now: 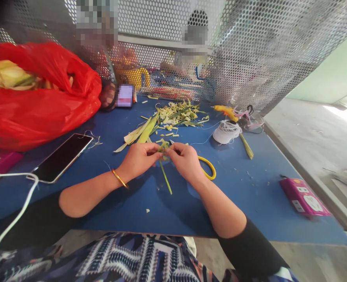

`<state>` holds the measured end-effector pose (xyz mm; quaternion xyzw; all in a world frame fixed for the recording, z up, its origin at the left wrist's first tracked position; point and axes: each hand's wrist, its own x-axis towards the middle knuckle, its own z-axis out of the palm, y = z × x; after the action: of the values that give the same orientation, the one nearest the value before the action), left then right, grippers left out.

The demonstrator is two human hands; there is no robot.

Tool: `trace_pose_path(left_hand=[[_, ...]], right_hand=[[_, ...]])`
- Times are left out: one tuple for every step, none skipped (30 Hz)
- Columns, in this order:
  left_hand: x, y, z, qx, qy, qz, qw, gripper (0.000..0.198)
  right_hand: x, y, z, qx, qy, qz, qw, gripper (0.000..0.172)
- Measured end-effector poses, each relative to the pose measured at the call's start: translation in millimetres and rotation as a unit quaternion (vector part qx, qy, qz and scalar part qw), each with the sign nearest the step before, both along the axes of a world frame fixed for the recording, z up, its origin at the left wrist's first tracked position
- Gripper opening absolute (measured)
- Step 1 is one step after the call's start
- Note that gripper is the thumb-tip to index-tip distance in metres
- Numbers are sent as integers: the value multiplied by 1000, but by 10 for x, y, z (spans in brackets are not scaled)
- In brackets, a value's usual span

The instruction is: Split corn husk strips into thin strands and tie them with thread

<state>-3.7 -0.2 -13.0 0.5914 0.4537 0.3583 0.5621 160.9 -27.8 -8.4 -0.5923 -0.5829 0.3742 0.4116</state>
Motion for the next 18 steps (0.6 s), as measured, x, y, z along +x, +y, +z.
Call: trace_pose_path(left_hand=[[-5,-6,-2,41,44,-9,998,20],[-10,-11,-4,87,93,-20,992,20],[-15,-14,-5,125,135,-33,982,20],[-20,-15,-6,143,159,-47,976,21],[-25,-14,-8,154,174,-58,971,21],[-30,-12,-8,160,184,-68,967,22],[-34,-9,-9,165,191,-76,965,22],[-36,-6,-10,168,197,-85,962,22],[-38,-4,-11,169,201,-95,960,22],[-38,-3,-12,167,202,-107,959,22],[-36,-4,-13,160,201,-120,959,22],[-33,-7,-14,150,194,-133,960,23],[-29,-11,-16,133,182,-149,963,23],[-23,-16,-17,112,164,-166,966,24],[-18,-20,-19,88,142,-182,969,24],[-12,-23,-20,61,119,-197,971,24],[-8,-25,-20,34,96,-209,973,24],[-5,-25,-20,7,73,-220,973,24]], right_hand=[[-2,3,-11,3,18,-7,1000,33],[-3,6,-19,3,45,-10,999,31],[-4,8,-23,0,76,-8,997,31],[-3,10,-22,-7,105,-2,994,33],[0,10,-17,-16,127,7,992,37],[3,10,-7,-26,140,21,990,39],[7,8,5,-38,145,38,988,39],[12,6,19,-49,145,54,987,37],[17,4,32,-56,143,64,986,36],[23,3,42,-58,141,66,986,35],[30,3,49,-58,138,60,987,35],[38,7,52,-54,138,47,988,35],[47,12,52,-49,142,29,988,35],[57,20,50,-44,153,9,987,34],[66,28,46,-38,170,-11,985,34],[75,38,42,-30,190,-31,981,34],[80,47,38,-20,211,-50,976,33],[83,56,35,-8,231,-68,970,33]])
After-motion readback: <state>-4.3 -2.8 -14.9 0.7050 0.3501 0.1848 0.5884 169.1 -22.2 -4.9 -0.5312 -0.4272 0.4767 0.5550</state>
